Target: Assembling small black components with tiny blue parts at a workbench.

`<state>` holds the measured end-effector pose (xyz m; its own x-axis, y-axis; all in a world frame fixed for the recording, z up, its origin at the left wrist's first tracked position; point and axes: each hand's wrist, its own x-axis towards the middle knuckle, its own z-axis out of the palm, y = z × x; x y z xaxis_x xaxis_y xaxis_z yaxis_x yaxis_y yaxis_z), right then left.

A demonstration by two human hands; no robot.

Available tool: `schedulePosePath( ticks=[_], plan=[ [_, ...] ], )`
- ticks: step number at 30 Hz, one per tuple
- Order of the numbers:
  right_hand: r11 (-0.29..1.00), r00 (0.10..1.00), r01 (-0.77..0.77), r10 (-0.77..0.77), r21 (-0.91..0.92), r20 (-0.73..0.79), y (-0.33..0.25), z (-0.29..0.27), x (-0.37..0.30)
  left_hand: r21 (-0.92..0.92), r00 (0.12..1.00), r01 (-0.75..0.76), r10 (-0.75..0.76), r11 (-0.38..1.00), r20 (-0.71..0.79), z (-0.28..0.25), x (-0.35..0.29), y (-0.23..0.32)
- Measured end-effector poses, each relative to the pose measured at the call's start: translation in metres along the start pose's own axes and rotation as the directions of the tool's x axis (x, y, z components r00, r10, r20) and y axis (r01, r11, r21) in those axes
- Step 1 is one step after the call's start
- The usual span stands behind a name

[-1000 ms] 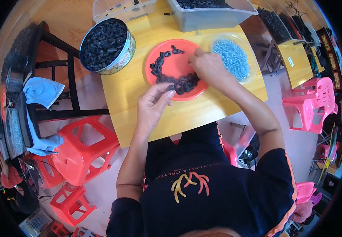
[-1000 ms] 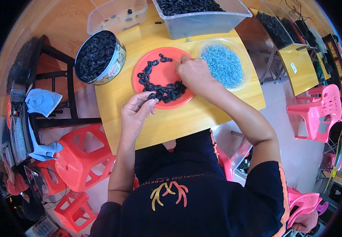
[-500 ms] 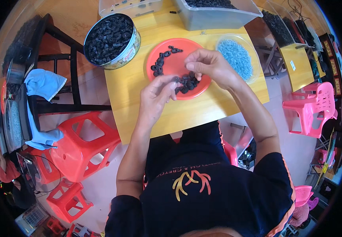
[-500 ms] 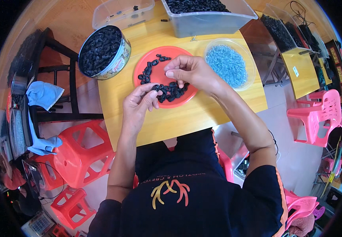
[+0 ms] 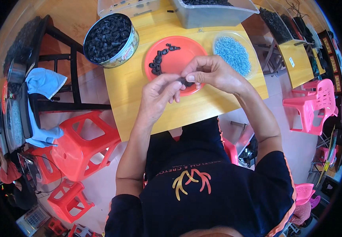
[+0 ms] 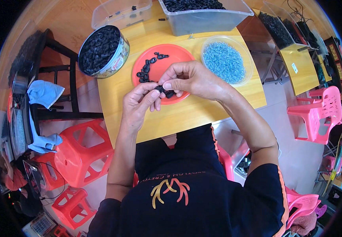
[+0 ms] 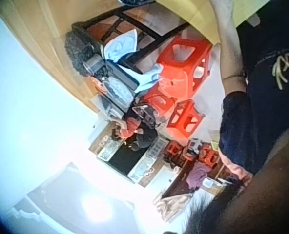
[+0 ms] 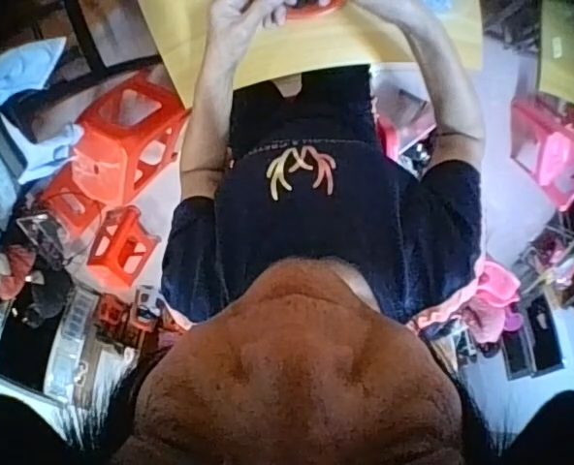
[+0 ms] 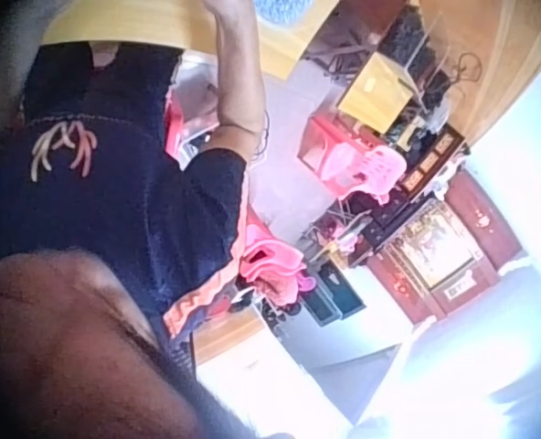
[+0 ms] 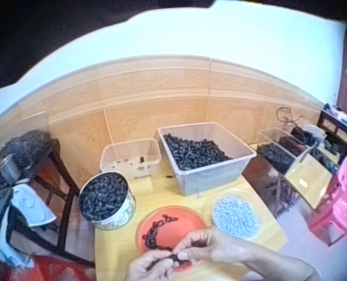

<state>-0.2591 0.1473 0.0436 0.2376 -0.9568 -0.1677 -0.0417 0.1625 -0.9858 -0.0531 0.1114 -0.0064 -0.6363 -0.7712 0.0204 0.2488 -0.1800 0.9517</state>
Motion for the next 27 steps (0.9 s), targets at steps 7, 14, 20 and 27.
schedulePosePath(
  ticks=[7,14,20,27],
  plan=[
    [0.994,0.999,-0.040,0.037,-0.101,-0.030,-0.007,0.004,-0.004,0.051,0.999,0.026,-0.024,0.998,-0.037,0.005,0.001,0.002],
    [0.993,0.992,-0.104,0.108,0.059,-0.071,-0.012,0.003,0.000,-0.016,0.999,0.002,-0.003,1.000,-0.043,0.005,0.004,0.005],
    [0.992,0.991,-0.115,0.119,0.059,-0.053,-0.015,0.005,0.000,-0.048,1.000,-0.007,0.007,0.999,-0.003,0.003,0.003,0.008],
    [0.995,0.995,-0.081,0.078,-0.051,-0.062,-0.014,0.013,-0.003,0.002,0.998,0.004,-0.004,1.000,0.060,-0.004,0.006,0.010]
  ],
)
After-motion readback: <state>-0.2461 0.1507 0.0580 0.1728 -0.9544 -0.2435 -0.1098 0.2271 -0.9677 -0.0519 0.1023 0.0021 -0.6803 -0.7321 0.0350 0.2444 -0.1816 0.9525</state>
